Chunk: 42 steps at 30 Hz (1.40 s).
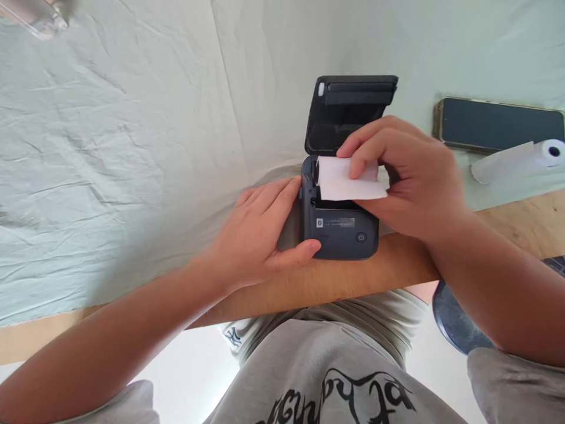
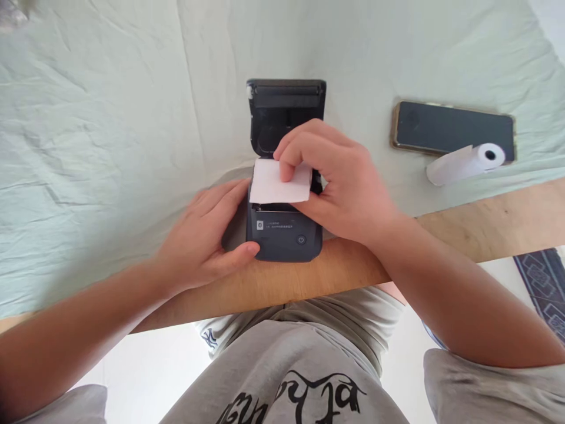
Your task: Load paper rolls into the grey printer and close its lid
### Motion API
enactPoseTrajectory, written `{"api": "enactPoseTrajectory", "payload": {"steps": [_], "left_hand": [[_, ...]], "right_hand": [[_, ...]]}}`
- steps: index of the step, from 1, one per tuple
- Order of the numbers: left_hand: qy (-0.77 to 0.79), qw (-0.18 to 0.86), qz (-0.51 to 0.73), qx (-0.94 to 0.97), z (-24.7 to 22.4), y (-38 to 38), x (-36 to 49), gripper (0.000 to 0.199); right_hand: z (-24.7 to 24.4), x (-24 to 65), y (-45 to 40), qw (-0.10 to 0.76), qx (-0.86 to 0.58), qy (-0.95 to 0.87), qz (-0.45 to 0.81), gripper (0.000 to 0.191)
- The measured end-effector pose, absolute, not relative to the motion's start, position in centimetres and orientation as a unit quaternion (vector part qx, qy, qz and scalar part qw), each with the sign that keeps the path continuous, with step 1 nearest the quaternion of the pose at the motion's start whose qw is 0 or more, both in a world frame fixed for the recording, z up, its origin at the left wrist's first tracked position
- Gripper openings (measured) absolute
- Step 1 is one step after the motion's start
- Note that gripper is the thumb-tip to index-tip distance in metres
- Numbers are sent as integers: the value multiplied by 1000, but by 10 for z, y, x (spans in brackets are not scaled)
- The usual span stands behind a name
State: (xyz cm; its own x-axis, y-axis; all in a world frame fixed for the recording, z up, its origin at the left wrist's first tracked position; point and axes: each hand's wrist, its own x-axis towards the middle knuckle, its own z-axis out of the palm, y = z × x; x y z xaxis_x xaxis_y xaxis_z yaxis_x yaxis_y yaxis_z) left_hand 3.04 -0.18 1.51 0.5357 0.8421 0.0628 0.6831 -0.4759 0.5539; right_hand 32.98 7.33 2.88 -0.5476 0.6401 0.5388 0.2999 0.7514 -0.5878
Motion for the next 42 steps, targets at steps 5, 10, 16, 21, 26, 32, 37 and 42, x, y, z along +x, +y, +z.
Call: {"api": "enactPoseTrajectory", "payload": {"steps": [5, 10, 16, 21, 26, 32, 37, 42], "left_hand": [[445, 236, 174, 846, 10, -1, 25, 108], [408, 218, 223, 858, 1, -1, 17, 99], [378, 197, 239, 873, -1, 1, 16, 86], [383, 199, 221, 874, 4, 1, 17, 86], [385, 207, 219, 873, 6, 0, 19, 85], [377, 205, 236, 872, 4, -1, 18, 82], [381, 209, 242, 868, 3, -1, 17, 87], [374, 205, 207, 880, 2, 0, 14, 60]], "right_hand": [[26, 331, 72, 376, -275, -859, 215, 20], [25, 338, 75, 351, -235, -881, 214, 22], [29, 344, 73, 323, -240, -876, 266, 14], [31, 343, 74, 358, -234, -881, 201, 8], [28, 347, 75, 344, -260, -894, 121, 45], [13, 338, 71, 407, -277, -870, 25, 58], [25, 347, 74, 401, -198, -883, 142, 45], [35, 350, 74, 360, -119, -904, 198, 26]]}}
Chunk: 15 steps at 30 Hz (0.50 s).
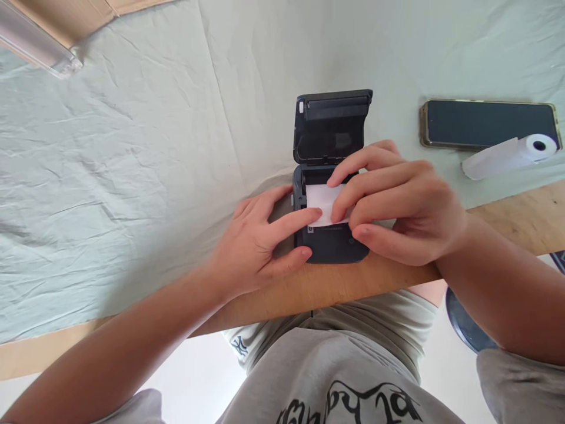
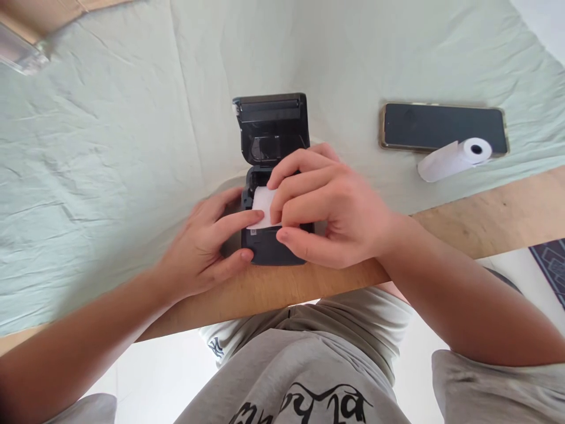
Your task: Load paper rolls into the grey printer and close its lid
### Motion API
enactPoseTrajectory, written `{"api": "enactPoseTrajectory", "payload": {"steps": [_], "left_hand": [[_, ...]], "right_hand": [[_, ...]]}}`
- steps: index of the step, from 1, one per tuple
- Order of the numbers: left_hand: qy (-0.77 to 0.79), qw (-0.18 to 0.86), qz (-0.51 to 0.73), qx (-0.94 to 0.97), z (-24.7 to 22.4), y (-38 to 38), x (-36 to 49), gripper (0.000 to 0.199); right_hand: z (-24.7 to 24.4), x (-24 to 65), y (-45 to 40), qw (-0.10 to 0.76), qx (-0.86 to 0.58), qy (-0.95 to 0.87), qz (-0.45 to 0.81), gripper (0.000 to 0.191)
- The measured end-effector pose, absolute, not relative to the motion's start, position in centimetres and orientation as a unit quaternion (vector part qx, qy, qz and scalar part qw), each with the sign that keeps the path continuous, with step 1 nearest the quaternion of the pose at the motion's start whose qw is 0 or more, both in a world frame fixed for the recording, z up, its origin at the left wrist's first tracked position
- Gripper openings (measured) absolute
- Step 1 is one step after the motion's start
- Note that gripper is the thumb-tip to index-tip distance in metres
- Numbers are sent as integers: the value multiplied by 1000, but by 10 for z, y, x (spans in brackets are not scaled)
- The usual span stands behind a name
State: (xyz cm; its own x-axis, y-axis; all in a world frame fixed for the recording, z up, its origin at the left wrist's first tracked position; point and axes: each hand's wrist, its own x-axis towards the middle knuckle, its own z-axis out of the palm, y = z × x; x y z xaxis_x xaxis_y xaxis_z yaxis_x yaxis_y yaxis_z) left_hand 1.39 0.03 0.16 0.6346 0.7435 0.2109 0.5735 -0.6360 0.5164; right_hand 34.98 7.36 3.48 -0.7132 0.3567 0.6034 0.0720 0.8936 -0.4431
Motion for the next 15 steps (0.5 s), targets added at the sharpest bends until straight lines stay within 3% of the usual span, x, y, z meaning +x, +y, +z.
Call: {"api": "enactPoseTrajectory", "payload": {"steps": [5, 8, 12, 15], "left_hand": [[389, 178, 264, 864, -8, -5, 21, 47], [397, 179, 256, 863, -12, -7, 24, 41], [405, 191, 226, 865, -13, -7, 23, 40], [406, 193, 229, 863, -12, -7, 22, 39]], "right_hand": [[35, 340, 68, 449, -223, -852, 152, 30], [31, 337, 66, 486, -363, -782, 143, 5], [25, 337, 66, 442, -427, -744, 261, 59], [22, 335, 69, 483, -412, -724, 270, 55]]}}
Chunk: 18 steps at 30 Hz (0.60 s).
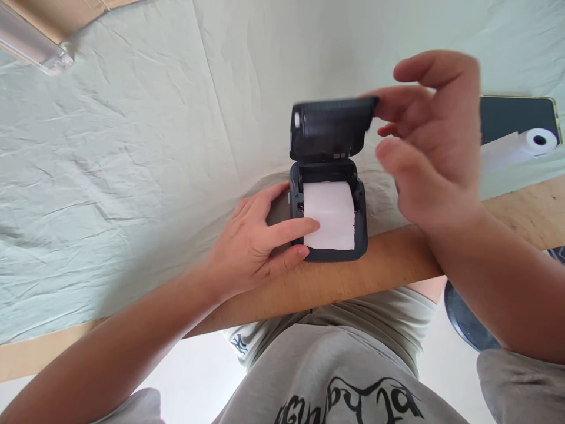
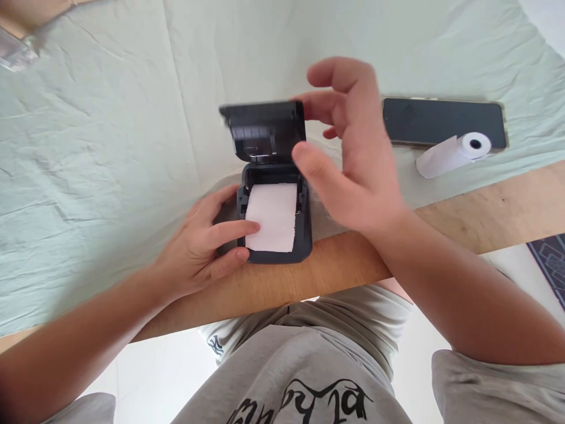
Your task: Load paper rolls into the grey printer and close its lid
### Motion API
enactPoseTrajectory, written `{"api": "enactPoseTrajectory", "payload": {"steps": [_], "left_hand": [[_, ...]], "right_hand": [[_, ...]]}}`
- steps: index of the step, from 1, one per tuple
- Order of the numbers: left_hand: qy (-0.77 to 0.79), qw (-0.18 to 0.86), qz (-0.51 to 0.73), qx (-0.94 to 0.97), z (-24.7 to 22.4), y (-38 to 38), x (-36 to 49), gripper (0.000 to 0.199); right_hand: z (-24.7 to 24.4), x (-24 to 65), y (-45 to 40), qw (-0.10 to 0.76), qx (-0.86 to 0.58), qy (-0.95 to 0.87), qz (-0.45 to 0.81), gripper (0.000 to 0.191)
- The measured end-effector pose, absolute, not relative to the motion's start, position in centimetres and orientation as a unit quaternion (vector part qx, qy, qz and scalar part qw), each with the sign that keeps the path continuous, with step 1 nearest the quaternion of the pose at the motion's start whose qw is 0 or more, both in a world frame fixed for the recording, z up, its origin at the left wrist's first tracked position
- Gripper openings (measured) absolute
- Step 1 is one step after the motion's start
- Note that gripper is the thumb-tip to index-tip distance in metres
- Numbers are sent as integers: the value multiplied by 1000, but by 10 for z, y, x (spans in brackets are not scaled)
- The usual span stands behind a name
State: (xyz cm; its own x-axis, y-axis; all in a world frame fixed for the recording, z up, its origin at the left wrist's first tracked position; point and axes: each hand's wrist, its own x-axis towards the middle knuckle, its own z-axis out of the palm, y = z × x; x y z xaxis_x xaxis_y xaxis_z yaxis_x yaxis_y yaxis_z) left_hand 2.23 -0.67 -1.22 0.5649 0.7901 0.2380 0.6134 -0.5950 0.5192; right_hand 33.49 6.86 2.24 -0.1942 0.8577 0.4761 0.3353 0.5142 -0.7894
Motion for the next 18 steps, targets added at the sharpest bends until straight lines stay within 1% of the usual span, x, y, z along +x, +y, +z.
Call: {"api": "enactPoseTrajectory", "payload": {"steps": [2, 4, 6, 8, 9, 12, 18], "left_hand": [[406, 197, 228, 863, -11, -7, 23, 39], [406, 201, 228, 862, -10, -6, 23, 39], [398, 207, 230, 864, -6, -4, 22, 42], [384, 220, 228, 867, -2, -1, 19, 53], [380, 228, 223, 868, 0, 0, 18, 59], [388, 243, 203, 866, 5, 2, 17, 75], [381, 232, 206, 871, 6, 3, 20, 73]], "right_hand": [[21, 335, 71, 507, -412, -712, 257, 40], [20, 336, 72, 471, -411, -733, 270, 34], [19, 338, 74, 394, -405, -766, 306, 38], [19, 341, 76, 331, -395, -781, 353, 44], [19, 342, 76, 316, -391, -779, 376, 45], [19, 346, 80, 291, -388, -764, 426, 47], [16, 350, 82, 270, -385, -761, 446, 53]]}}
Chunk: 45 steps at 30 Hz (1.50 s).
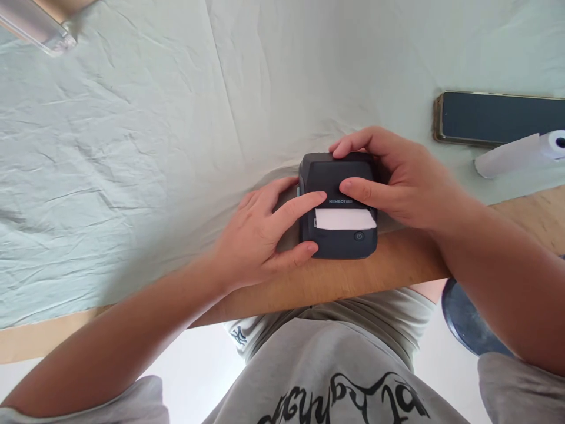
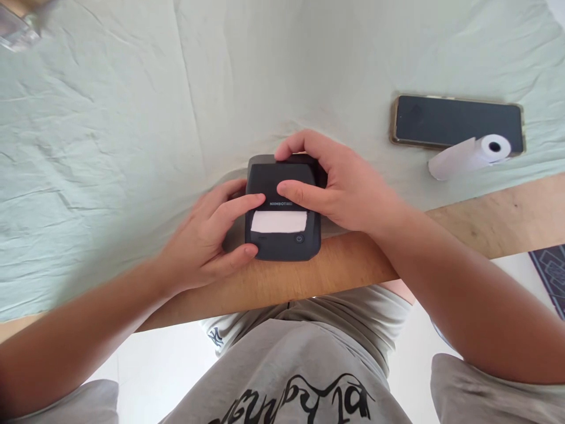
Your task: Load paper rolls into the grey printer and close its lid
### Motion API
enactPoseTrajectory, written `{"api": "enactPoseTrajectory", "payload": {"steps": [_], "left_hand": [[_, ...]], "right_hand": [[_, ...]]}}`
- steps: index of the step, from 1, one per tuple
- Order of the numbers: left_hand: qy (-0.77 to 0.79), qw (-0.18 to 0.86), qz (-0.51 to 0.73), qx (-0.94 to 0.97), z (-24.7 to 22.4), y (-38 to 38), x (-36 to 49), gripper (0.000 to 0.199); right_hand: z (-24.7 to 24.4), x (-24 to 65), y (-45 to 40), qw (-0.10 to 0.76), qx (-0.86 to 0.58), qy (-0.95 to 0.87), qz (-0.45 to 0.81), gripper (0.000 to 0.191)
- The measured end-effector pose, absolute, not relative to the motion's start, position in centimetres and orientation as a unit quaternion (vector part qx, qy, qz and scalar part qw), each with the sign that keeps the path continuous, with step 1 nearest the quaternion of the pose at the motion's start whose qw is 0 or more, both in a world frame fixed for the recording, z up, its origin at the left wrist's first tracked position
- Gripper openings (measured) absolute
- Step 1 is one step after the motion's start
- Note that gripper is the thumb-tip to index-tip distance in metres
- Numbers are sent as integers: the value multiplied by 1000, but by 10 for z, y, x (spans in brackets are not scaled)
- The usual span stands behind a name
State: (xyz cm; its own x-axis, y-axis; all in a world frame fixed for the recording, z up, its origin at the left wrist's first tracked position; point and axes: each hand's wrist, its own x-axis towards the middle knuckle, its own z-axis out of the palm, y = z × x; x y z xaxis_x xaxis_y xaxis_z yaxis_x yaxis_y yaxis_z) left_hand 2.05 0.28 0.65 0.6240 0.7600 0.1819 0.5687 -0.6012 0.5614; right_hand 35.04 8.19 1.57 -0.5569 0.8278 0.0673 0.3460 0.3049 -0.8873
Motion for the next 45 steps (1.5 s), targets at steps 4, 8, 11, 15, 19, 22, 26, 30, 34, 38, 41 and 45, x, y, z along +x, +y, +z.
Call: {"api": "enactPoseTrajectory", "payload": {"steps": [4, 8, 11, 15, 19, 22, 26, 30, 34, 38, 41, 45], "left_hand": [[374, 219, 219, 874, 3, 2, 20, 70], [383, 214, 232, 868, -2, 0, 19, 108], [411, 219, 199, 862, -4, -2, 20, 140], [412, 207, 179, 869, -4, -2, 22, 132], [439, 219, 200, 849, -4, -5, 22, 130], [479, 216, 222, 821, -4, -9, 23, 132], [514, 236, 223, 794, 2, -8, 24, 132], [520, 247, 194, 795, 4, -2, 24, 136], [503, 219, 187, 815, 1, -2, 23, 125], [495, 208, 191, 822, 0, -4, 22, 118], [507, 197, 186, 818, 3, -3, 24, 121], [528, 200, 163, 809, 11, -1, 29, 119]], "right_hand": [[8, 349, 79, 274, -391, -791, 382, 56], [3, 348, 78, 305, -413, -812, 279, 54], [5, 351, 78, 301, -466, -794, 250, 66], [10, 356, 77, 252, -462, -806, 270, 83], [13, 356, 75, 280, -421, -811, 296, 83], [10, 351, 72, 309, -397, -808, 307, 85], [2, 344, 71, 358, -364, -808, 293, 87], [0, 344, 75, 300, -367, -829, 297, 92], [2, 348, 76, 287, -392, -822, 297, 92], [1, 349, 76, 286, -413, -811, 300, 90], [2, 348, 76, 270, -414, -813, 308, 93], [10, 347, 75, 227, -397, -829, 321, 107]]}}
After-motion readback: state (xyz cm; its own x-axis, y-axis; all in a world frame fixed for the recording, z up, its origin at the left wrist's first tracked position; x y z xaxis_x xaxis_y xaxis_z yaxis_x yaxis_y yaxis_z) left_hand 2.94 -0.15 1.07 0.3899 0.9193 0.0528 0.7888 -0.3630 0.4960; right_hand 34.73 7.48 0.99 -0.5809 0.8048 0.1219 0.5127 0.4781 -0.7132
